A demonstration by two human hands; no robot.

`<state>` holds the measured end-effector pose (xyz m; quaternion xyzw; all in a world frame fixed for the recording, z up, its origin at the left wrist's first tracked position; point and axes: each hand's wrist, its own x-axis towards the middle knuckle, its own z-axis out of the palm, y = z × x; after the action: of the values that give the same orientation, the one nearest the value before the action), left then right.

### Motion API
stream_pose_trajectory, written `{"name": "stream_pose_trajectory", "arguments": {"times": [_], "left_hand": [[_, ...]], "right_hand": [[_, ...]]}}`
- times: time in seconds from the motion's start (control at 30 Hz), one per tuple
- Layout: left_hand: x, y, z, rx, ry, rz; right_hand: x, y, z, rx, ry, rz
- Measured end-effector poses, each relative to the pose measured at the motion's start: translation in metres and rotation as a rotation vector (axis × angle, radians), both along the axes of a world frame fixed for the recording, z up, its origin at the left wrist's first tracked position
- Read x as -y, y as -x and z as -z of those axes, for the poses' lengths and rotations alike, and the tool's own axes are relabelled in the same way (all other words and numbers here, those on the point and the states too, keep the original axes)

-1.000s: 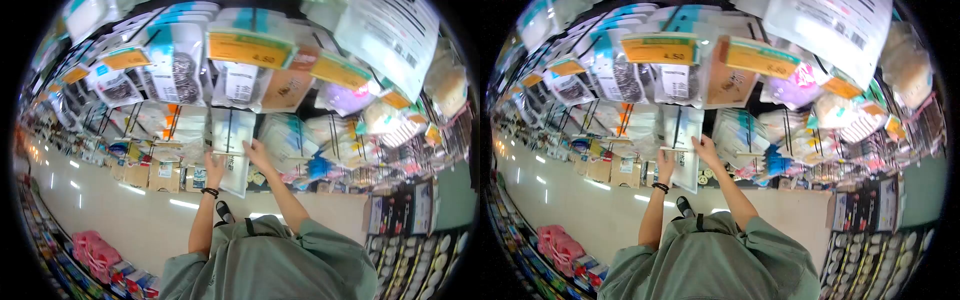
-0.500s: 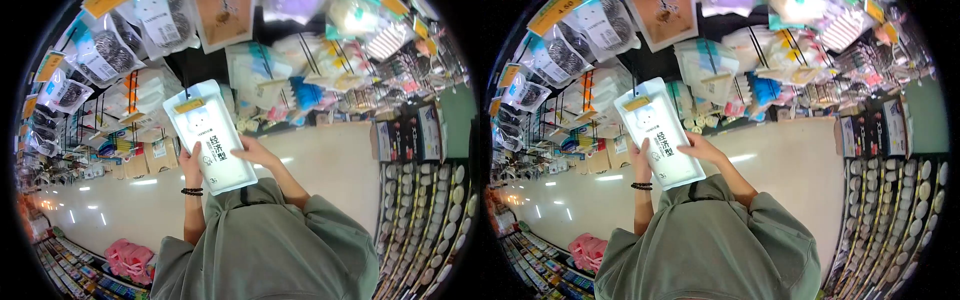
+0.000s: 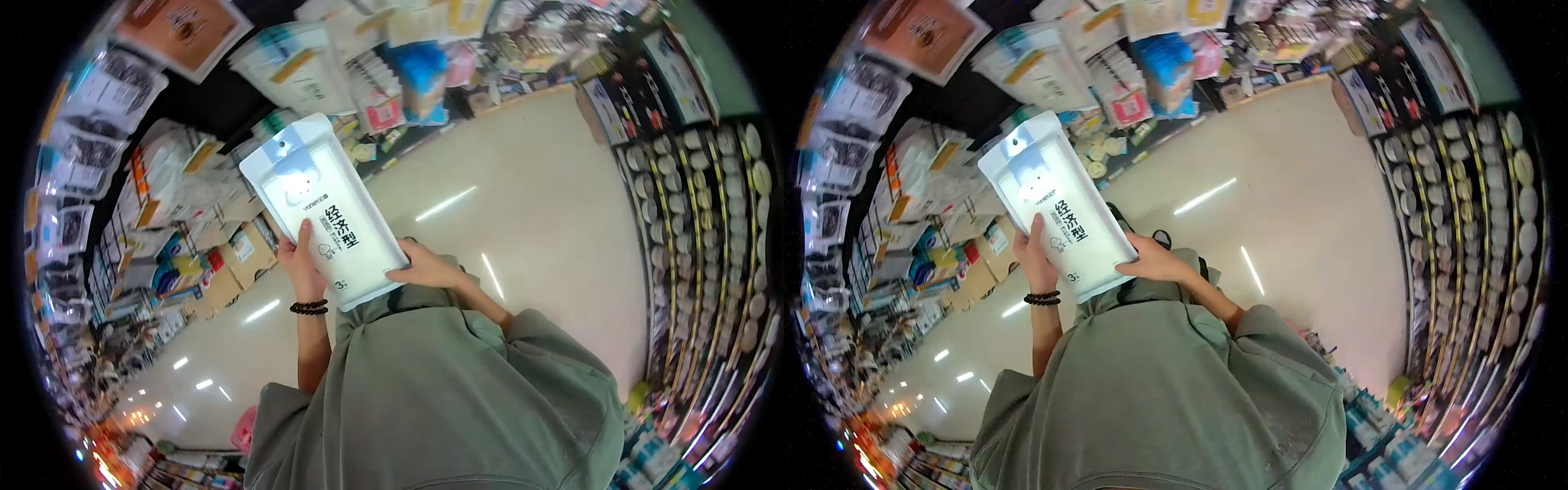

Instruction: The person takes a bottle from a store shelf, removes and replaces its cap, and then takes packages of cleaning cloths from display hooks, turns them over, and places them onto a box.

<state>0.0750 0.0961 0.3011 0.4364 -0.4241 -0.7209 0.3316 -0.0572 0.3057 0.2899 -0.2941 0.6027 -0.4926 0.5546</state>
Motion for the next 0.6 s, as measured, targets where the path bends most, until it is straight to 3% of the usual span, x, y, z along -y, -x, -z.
{"name": "stream_pose_trajectory", "arguments": {"times": [0.23, 0.37, 0.6], "left_hand": [[-0.054, 0.057, 0.0, -0.054, -0.003, 0.195], [-0.08, 0.106, -0.005, -0.058, 0.007, 0.318], [-0.131, 0.219, 0.012, -0.076, -0.021, 0.567]], "right_hand": [[-0.076, 0.0, 0.005, -0.051, 0.034, 0.341], [-0.109, 0.009, 0.027, -0.166, 0.089, 0.526], [-0.172, 0.063, 0.023, -0.117, 0.072, 0.853]]}}
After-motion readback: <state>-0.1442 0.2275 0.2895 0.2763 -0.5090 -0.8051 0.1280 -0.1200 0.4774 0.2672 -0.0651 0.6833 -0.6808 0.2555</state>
